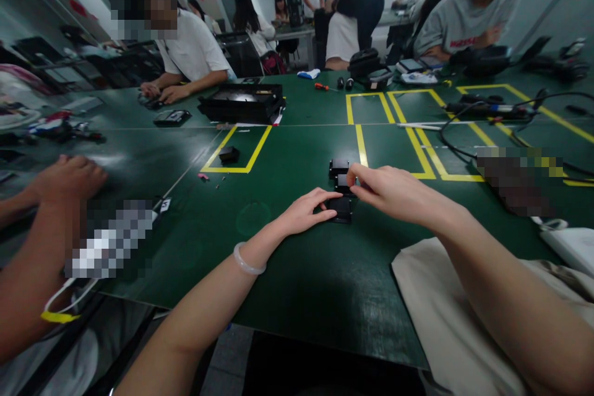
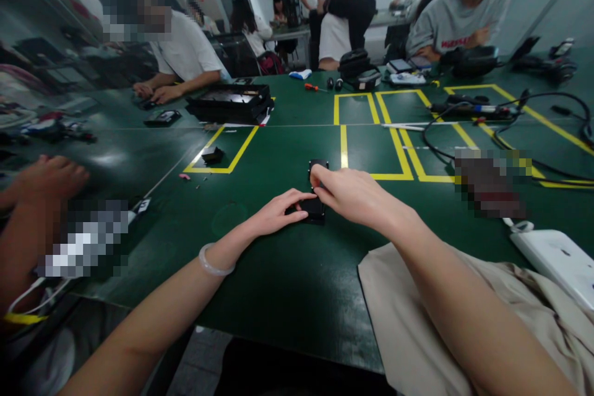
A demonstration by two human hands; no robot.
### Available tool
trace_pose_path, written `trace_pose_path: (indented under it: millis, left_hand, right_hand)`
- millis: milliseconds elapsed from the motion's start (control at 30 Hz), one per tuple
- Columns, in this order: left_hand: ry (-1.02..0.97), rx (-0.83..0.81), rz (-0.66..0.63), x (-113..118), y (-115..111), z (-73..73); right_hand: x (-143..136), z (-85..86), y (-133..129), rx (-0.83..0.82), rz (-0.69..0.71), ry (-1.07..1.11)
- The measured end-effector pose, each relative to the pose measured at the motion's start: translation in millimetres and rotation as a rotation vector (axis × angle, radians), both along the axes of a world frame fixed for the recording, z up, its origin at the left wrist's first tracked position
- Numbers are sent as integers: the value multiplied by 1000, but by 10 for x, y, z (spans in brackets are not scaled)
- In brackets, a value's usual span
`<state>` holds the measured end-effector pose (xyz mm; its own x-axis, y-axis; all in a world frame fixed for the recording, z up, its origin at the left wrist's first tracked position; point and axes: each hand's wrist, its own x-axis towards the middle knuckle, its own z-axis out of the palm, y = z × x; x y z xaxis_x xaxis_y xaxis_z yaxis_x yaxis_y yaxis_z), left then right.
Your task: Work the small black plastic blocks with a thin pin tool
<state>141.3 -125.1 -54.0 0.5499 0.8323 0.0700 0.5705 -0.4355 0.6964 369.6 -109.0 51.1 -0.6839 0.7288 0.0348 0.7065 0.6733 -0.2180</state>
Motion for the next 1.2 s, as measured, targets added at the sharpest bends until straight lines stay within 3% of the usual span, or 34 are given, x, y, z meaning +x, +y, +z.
trace_pose_path:
  millis: [167,700,833,1033,1200]
  left_hand:
    - [-8,10,2,-3,7,-10]
    - [-7,11,-2,1,-1,4]
    - [-7,6,-3,1,-1,5]
    - [-7,1,1,-1,-6,19]
    - [-10,6,2,-2,-5,7]
  right_hand:
    - [-13,-21,7,41,-57,-28]
    - [3,-26,30,-6,-22,32]
    - [-5,-21,21,17,-78,4]
    - [23,-13,38,-33,-23,34]
    - [27,-12,57,-15,-90,-13]
